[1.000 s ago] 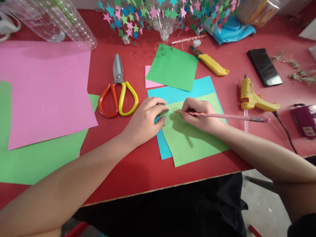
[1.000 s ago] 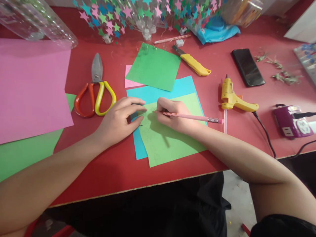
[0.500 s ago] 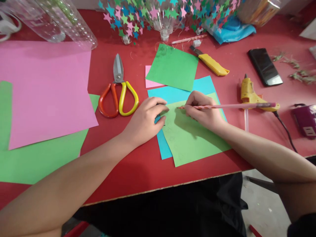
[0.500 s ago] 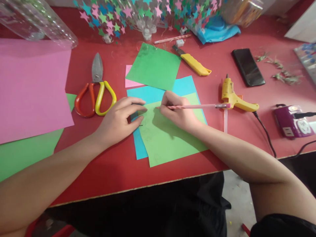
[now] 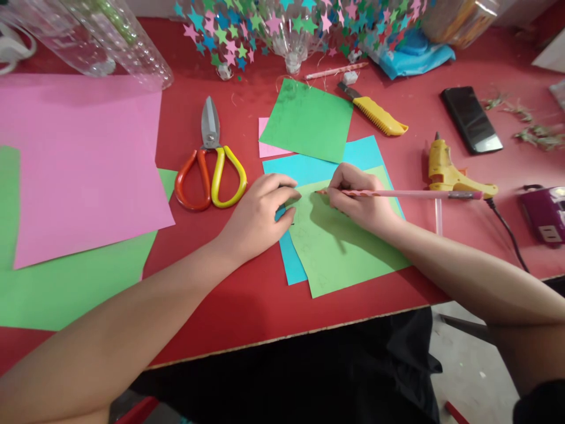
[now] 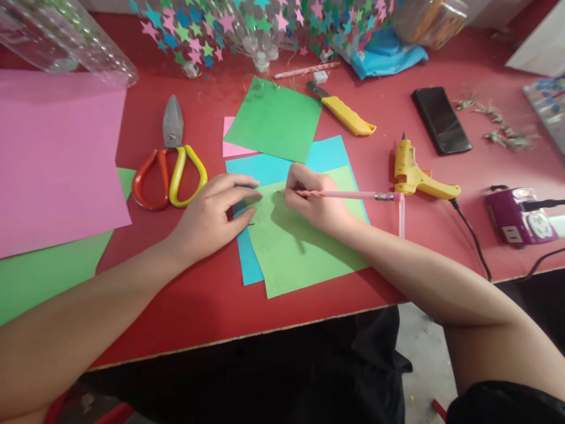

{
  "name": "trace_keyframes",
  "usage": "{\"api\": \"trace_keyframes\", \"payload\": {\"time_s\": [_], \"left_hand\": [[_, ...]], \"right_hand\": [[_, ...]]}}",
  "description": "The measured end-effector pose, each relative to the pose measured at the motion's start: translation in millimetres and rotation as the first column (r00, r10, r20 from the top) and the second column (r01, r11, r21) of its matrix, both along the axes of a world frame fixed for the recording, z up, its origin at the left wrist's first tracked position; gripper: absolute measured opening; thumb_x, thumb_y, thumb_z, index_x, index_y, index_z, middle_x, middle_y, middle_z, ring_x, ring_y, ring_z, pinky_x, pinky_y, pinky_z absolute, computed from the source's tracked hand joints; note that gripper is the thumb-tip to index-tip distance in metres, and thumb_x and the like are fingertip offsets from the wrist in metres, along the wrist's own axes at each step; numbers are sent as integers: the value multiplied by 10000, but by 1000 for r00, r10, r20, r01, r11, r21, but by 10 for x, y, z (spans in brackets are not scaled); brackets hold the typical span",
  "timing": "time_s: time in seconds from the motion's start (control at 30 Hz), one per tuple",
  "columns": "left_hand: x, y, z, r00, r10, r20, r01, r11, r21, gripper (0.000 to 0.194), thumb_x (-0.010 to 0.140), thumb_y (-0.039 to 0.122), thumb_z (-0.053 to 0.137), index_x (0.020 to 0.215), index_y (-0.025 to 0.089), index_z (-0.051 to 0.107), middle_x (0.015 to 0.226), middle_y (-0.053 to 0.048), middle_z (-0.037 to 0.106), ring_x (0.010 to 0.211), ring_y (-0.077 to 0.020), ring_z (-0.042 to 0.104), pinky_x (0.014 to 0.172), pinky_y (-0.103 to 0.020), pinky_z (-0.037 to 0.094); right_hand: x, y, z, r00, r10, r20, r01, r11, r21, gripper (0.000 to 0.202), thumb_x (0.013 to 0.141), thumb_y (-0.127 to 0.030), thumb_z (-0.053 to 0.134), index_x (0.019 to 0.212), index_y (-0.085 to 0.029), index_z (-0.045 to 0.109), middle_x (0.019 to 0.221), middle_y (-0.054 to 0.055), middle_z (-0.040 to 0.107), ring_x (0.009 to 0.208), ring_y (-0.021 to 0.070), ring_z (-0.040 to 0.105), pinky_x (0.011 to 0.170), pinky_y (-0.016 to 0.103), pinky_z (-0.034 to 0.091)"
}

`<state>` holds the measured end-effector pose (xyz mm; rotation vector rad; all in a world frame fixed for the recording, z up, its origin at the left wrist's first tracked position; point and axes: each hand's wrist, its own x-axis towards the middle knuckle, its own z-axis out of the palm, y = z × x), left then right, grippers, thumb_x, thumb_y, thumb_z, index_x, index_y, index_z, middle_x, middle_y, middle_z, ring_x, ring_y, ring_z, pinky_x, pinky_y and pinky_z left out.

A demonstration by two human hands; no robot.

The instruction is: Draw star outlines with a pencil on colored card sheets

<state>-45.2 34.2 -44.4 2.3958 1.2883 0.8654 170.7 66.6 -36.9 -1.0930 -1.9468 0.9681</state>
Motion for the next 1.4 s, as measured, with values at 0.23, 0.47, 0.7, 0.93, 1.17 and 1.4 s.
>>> {"api": "trace_keyframes", "payload": {"time_s": [0.23, 0.47, 0.7, 0.93, 1.17, 1.4], "left_hand": [[-1, 1, -1, 1000, 0, 1, 0, 1000, 2, 162, 860, 84, 590, 996, 134, 662, 1138, -112, 652, 1080, -238, 618, 948, -405, 522], [1, 9, -2, 1000, 1, 0, -1, 1000, 7, 159, 861, 85, 590, 994, 134, 662, 1134, -110, 652, 1077, -231, 615, 945, -391, 520], [3, 0, -6, 1000, 5, -1, -5, 1000, 7, 160, 858, 83, 589, 989, 144, 658, 1135, -104, 652, 1080, -230, 616, 950, -396, 516], [4, -1, 1, 1000, 5, -1, -5, 1000, -9, 166, 867, 93, 570, 993, 169, 646, 1143, -95, 649, 1089, -230, 613, 945, -407, 515], [-4, 0, -2, 1000, 4, -3, -4, 1000, -21, 162, 870, 108, 563, 991, 184, 640, 1149, -90, 646, 1090, -236, 610, 949, -428, 509], [-3, -1, -19, 1000, -6, -23, 6, 999, -34, 215, 901, 90, 522, 1060, 178, 636, 1177, -102, 607, 1142, -239, 577, 997, -436, 483]], "right_hand": [[6, -2, 11, 1000, 1, 4, -1, 1000, -9, 184, 787, -61, 527, 684, -196, 455, 589, -61, 444, 539, 69, 386, 511, 229, 293], [4, -11, 18, 1000, -2, 5, 2, 1000, -20, 187, 797, -66, 528, 682, -196, 458, 590, -57, 452, 544, 72, 391, 517, 233, 298], [3, -1, 0, 999, 16, -35, -18, 999, -41, 173, 819, -94, 544, 699, -195, 471, 613, -44, 473, 566, 78, 407, 524, 234, 310], [2, 2, -3, 999, 32, -14, -32, 999, -27, 171, 808, -83, 545, 700, -195, 473, 601, -53, 457, 554, 74, 399, 521, 232, 308], [0, -2, 12, 997, -22, -74, 14, 994, -105, 185, 832, -117, 554, 709, -209, 451, 583, -49, 511, 501, 72, 437, 467, 216, 330], [35, -2, 112, 979, -38, -200, -27, 949, -313, 174, 904, -259, 568, 784, -217, 450, 552, -58, 560, 417, 64, 457, 413, 206, 339]]}}
